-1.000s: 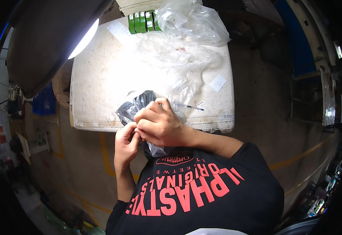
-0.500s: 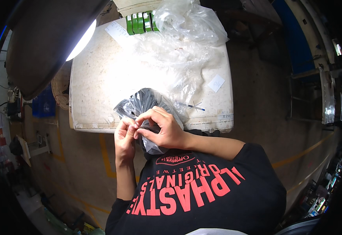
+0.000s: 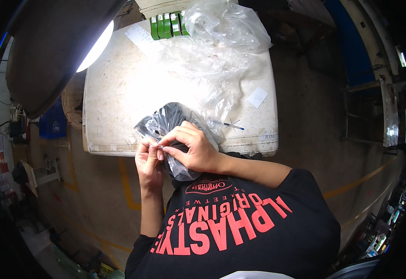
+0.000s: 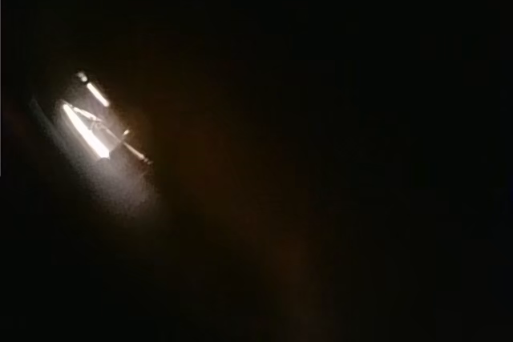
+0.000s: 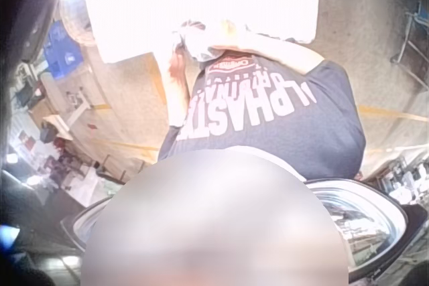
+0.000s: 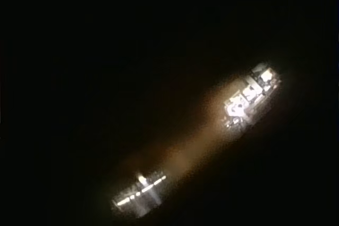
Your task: The person opens a plastic bag and places a stack of black gloves inside, then seals the bag. They walk through the factory floor and place white shoe insoles into another plastic bag.
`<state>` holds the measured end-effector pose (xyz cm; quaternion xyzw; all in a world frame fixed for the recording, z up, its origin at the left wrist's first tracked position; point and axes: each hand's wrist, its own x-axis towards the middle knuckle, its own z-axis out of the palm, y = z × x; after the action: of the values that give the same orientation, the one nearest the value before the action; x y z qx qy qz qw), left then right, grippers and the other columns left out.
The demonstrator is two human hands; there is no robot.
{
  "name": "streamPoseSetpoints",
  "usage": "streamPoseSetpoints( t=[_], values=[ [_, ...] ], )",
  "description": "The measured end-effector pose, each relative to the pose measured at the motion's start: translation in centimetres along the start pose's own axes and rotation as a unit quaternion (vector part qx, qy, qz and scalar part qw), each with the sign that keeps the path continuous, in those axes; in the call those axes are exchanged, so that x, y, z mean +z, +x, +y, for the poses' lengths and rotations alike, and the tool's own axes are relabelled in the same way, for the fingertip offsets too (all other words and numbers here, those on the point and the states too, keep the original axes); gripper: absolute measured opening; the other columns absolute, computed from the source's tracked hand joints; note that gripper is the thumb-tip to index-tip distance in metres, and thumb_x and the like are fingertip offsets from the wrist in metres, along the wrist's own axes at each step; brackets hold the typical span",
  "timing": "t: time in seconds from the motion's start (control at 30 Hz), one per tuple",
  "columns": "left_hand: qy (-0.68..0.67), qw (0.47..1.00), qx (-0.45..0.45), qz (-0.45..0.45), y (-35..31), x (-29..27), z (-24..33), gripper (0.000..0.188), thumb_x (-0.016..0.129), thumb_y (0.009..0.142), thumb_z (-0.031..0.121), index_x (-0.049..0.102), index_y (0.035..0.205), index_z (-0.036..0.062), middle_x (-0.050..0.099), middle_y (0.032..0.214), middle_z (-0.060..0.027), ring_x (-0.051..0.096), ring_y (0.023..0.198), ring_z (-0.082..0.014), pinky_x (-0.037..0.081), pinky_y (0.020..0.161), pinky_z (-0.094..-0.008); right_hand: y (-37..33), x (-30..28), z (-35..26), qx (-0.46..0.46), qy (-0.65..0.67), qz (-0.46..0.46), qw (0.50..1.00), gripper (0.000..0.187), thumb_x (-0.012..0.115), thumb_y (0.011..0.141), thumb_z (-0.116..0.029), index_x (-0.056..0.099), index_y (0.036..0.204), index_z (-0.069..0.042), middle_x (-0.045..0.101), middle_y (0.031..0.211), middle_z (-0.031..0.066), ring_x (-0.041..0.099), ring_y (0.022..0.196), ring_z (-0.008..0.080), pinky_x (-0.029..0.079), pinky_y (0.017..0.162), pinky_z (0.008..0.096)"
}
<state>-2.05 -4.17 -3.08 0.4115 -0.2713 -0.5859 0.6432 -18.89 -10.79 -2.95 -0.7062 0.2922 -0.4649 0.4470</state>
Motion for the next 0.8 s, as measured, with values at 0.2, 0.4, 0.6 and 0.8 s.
streamPoseSetpoints(
  t=[0.2,0.4,0.6,0.8],
  values=[
    [0.078,0.992,0.063,0.077,-0.7,1.4,-0.5,0.035,0.058,0.107,0.011,0.054,0.14,0.0001,0.067,0.087,-0.002,0.037,0.06,-0.0003,0.028,0.055,-0.0167,-0.1,-0.2,-0.2,0.023,0.036,0.02,0.999,0.011,0.078,0.085,-0.007,0.079,0.096,-0.009,0.076,0.093,0.0045,0.065,0.086,0.0231,0.05,0.083,0.0347],
    [0.213,0.96,0.156,0.095,-1.7,2.7,-1.6,0.053,0.053,0.11,0.007,0.037,0.159,-0.0017,0.077,0.108,-0.0154,0.066,0.096,-0.0108,0.049,0.092,-0.0261,-0.3,-0.2,-0.3,0.054,0.061,0.024,0.996,0.015,0.077,0.085,-0.005,0.08,0.099,-0.008,0.078,0.094,0.0057,0.068,0.085,0.0228,0.052,0.083,0.0342],
    [0.241,0.942,0.21,0.103,-1.5,3.0,-2.3,0.053,0.049,0.11,0.004,0.036,0.161,0.0045,0.074,0.12,-0.0244,0.07,0.11,-0.0193,0.051,0.103,-0.0332,-0.4,-0.2,-0.2,0.08,0.065,0.029,0.994,0.015,0.078,0.086,-0.004,0.079,0.102,-0.004,0.078,0.095,0.0082,0.068,0.086,0.0215,0.052,0.084,0.0331],
    [0.315,0.918,0.237,0.054,-0.7,2.9,-2.0,0.053,0.051,0.108,-0.002,0.039,0.159,0.0038,0.074,0.119,-0.0241,0.071,0.104,-0.017,0.054,0.095,-0.0292,-0.3,-0.1,-0.4,0.052,0.043,0.021,0.997,0.011,0.08,0.083,-0.011,0.079,0.092,-0.005,0.076,0.092,0.0053,0.065,0.088,0.0225,0.049,0.085,0.0357]
  ],
)
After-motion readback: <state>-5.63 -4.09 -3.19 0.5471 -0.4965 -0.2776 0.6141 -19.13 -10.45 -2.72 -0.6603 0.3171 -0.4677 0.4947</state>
